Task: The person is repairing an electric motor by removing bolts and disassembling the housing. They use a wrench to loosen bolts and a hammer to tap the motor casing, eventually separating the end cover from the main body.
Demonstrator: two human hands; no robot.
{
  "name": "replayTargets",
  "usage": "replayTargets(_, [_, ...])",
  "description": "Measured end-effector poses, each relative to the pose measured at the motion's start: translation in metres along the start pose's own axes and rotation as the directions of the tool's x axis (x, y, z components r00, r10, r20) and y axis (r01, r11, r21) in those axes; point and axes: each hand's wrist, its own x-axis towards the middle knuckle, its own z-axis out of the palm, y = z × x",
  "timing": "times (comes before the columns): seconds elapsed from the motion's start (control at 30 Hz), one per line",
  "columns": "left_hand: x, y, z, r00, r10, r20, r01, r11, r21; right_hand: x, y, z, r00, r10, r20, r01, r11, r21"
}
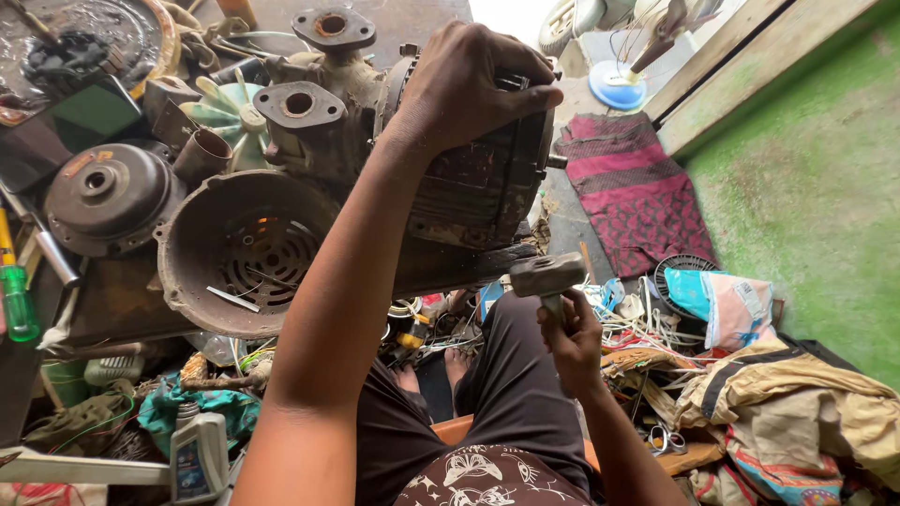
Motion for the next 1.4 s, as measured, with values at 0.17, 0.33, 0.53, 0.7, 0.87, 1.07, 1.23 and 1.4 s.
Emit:
replayTargets(0.17, [-0.001,-0.005,-0.002,1.000,0.015,0.017,-0.015,1.000,-0.002,-0.017,-0.007,0.017,0.970,-0.239,0.031,0.235,0.905,-0.354])
replayTargets(0.33, [-0.001,-0.005,-0.001,1.000,-0.021,0.020,0.022,1.000,-0.015,-0.015,-0.017,0.025,0.803,-0.582,0.126,0.518,0.578,-0.631])
replayTargets(0.53, [0.000,-0.005,0.001,0.998,-0.061,0.016,0.061,0.998,-0.018,0.016,-0.031,0.007,0.686,-0.672,0.278,0.574,0.265,-0.775])
replayTargets(0.7, [-0.003,-0.008,0.002,1.000,0.011,-0.018,-0.012,1.000,-0.024,0.029,-0.041,0.010,0.698,-0.666,0.262,0.582,0.315,-0.750])
replayTargets(0.87, [-0.001,-0.010,0.002,1.000,0.013,0.015,-0.012,0.997,-0.081,0.023,-0.047,0.024,0.650,-0.696,0.305,0.654,0.308,-0.691])
replayTargets(1.07, [-0.002,-0.008,0.004,0.997,-0.063,0.043,0.063,0.998,-0.013,0.019,-0.055,0.034,0.594,-0.758,0.270,0.689,0.306,-0.658])
replayTargets(1.23, [-0.003,-0.009,0.002,0.998,-0.045,0.048,0.046,0.998,-0.031,0.025,-0.062,0.030,0.607,-0.757,0.242,0.641,0.286,-0.712])
replayTargets(1.4, [-0.001,-0.005,0.001,1.000,0.014,0.015,-0.015,0.999,0.042,0.026,-0.060,0.031,0.618,-0.753,0.226,0.663,0.344,-0.665])
